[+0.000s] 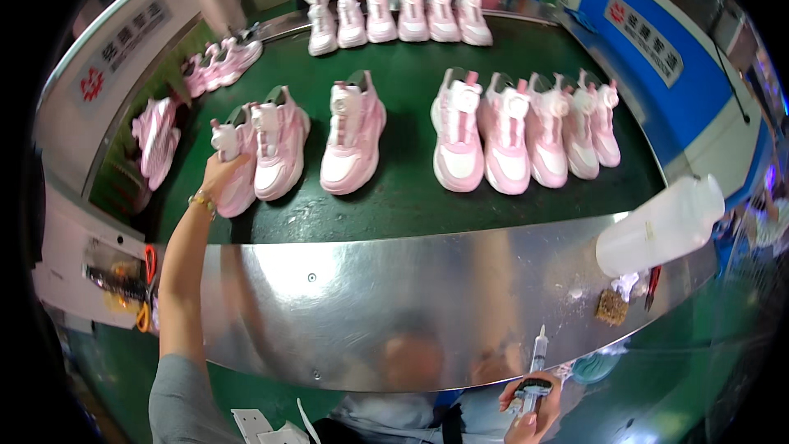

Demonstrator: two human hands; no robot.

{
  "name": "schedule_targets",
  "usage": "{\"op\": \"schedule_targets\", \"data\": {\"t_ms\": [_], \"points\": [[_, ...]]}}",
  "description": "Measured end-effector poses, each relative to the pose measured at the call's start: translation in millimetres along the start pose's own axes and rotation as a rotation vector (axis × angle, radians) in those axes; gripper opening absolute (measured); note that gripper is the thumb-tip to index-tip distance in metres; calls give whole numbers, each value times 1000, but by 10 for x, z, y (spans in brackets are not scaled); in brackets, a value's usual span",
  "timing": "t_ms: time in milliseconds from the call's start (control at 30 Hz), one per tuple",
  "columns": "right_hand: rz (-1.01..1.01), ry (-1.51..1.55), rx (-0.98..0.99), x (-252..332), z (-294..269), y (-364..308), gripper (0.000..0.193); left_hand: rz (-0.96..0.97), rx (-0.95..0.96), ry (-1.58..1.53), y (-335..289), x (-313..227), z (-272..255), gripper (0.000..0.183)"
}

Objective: The person repeatedly picks up pink and white sneakers from a metal table, inserts a syringe into the sole, and injects a clear liquid. After each injection, the shoe is placed back on the table. The process is repeated for multiple shoes in a factory setting.

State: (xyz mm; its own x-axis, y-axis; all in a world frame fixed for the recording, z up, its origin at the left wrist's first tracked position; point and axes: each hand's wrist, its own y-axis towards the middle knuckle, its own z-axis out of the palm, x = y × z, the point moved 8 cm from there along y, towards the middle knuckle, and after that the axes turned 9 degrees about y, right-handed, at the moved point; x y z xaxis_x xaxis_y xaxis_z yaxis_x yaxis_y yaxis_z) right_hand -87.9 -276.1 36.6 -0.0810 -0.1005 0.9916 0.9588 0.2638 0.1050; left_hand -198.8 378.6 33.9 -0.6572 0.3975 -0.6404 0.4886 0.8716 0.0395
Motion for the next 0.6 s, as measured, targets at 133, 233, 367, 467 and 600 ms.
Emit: {"op": "schedule_targets", "data": {"t_ms": [133, 233, 367, 467, 600], "points": [[21, 123, 33, -161, -117, 150, 66, 51, 25, 11, -117, -301, 223, 40], [-59, 136, 60, -215, -192, 301, 59, 143, 83, -84, -276, -821, 593, 37], [-17, 123, 65, -314, -359, 527, 48, 137, 77, -22, -534, -1213, 856, 32], [72, 273, 40, -317, -474, 654, 41, 112, 56, -198, -851, -1220, 789, 31], [183, 415, 107, -320, -585, 598, 39, 196, 36, -385, -1803, -1405, 437, 24]]}}
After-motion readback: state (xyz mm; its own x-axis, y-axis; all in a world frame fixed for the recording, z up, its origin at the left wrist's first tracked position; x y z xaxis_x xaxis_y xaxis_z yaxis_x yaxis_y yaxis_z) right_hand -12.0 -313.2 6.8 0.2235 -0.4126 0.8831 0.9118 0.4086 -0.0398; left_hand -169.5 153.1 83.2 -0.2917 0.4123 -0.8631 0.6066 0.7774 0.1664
